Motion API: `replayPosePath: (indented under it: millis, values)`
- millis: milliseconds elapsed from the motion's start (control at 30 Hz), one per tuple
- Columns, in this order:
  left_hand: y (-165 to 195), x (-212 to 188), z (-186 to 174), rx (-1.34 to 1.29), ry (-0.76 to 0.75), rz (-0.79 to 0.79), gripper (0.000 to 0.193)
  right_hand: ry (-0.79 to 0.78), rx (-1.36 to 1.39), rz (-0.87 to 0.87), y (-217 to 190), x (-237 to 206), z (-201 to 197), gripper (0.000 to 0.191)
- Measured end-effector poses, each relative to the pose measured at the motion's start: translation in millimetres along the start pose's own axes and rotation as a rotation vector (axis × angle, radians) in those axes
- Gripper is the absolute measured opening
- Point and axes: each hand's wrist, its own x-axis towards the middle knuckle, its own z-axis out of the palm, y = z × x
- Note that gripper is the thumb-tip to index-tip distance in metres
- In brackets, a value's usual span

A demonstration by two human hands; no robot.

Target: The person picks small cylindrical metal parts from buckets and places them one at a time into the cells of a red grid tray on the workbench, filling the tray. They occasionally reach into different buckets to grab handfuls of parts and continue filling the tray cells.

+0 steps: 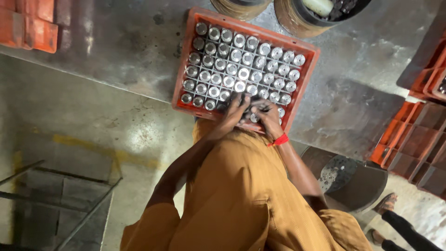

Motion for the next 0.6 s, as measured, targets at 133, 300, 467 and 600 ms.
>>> replayPosePath:
  millis: [133, 300, 467, 600]
  values:
    - [-10, 12, -14, -0.261, 0.103, -0.021, 0.048, 0.251, -0.249, -0.101, -9, -23, -9, 0.018]
    - [-11, 16, -17, -0.493, 0.162, -0.058, 0.026, 0.002, -1.079, -0.64, -27, -48, -12, 0.011]
    - [-19, 14, -9, -0.433, 0.064, 0.114, 0.015, 0.028, -1.128, -0.398, -40, -39, 1, 0.019]
    - [-18, 12, -10, -0.243, -0.032, 0.141, 0.026, 0.039, -1.133, -0.276, -47, -38, 5, 0.019]
